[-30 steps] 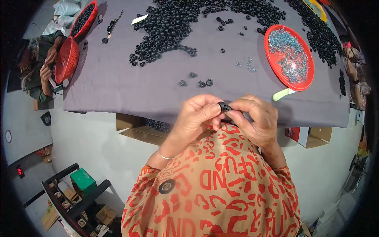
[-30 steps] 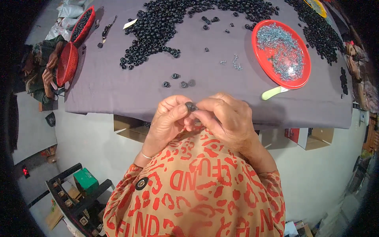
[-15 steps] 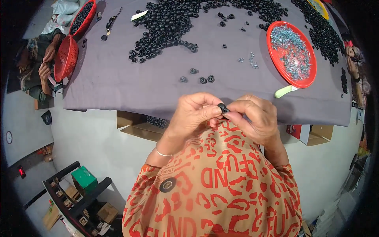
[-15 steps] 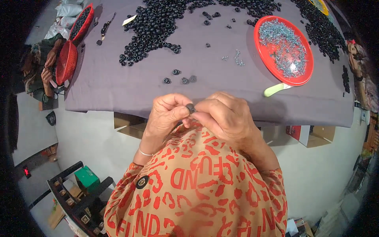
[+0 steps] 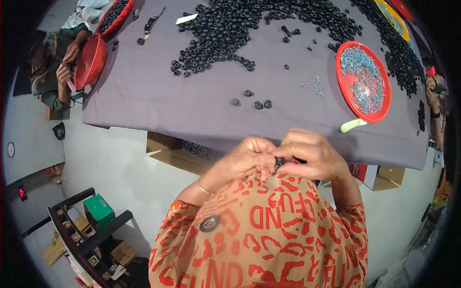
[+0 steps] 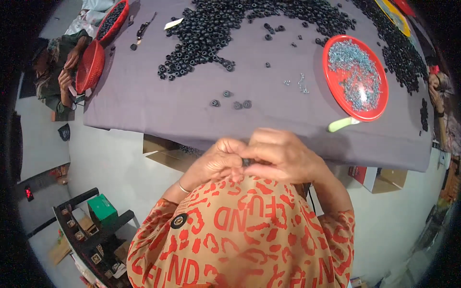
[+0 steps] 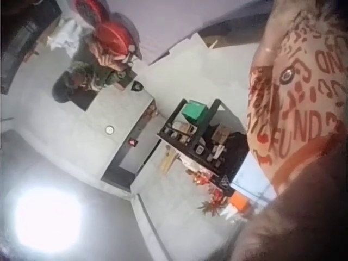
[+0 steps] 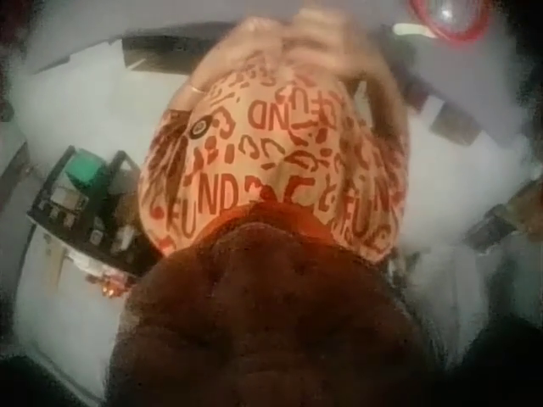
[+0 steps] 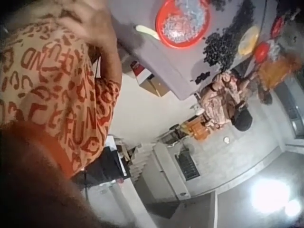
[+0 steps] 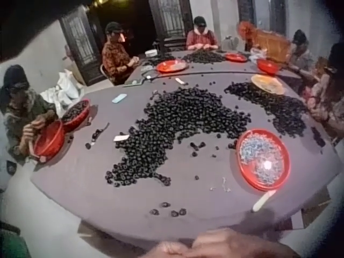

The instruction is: The person assembles small components by picking up metal pins and black rubber grommets from the table and inserting the pins into the grommets by hand.

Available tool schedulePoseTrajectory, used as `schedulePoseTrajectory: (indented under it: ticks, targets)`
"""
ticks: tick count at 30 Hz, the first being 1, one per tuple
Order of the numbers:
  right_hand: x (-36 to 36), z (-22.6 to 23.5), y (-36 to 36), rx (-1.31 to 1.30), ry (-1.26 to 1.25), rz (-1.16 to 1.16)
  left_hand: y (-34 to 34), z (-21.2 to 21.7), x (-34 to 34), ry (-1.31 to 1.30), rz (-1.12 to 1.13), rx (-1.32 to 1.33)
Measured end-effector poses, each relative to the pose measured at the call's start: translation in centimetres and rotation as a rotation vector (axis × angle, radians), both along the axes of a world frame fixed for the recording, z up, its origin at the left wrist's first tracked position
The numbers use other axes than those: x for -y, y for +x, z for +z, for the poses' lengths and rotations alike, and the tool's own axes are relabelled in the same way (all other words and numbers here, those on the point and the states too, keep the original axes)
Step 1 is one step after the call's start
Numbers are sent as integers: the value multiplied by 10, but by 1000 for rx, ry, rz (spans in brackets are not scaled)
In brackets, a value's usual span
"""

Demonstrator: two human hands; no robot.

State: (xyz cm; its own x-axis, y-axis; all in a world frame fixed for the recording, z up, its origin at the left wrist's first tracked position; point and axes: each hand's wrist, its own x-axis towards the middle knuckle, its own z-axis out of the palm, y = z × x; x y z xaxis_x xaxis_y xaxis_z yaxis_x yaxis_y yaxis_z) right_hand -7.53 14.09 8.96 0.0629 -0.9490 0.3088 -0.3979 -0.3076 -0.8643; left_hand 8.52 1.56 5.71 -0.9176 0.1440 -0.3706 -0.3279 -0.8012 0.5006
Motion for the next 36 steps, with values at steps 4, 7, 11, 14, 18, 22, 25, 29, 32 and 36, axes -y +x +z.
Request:
schedulePoseTrajectory:
  ticks: [4, 7, 11, 14, 18, 22, 25, 29, 32, 36]
  targets:
    - [-6, -11, 12, 10, -9, -45, 11, -11, -9, 81, -28, 37]
    - [-3, -16, 18, 21, -83, -62, 16, -23, -13, 151, -17, 6]
    - [3, -28, 21, 131, 34, -102, 13, -29, -9, 276, -3, -49]
    - [8, -31, 24, 172, 77, -146, 12, -33, -8, 293, 60, -21]
    - [13, -40, 22, 168, 132, -147, 12, -26, 0, 150, 110, 9]
    - [20, -38, 10, 92, 99, -331, 8, -32, 13, -612, 287, 86]
    - [20, -55, -26, -290, 53, -756, -7, -33, 23, -1090, 500, 109]
    - [18, -69, -65, -569, -28, -948, -23, -38, 35, -1784, 508, 7]
    - [24, -71, -68, -685, 5, -902, -28, -47, 37, -1921, 570, -50]
    - [31, -76, -65, -769, 54, -908, -29, -46, 39, -2032, 607, -93]
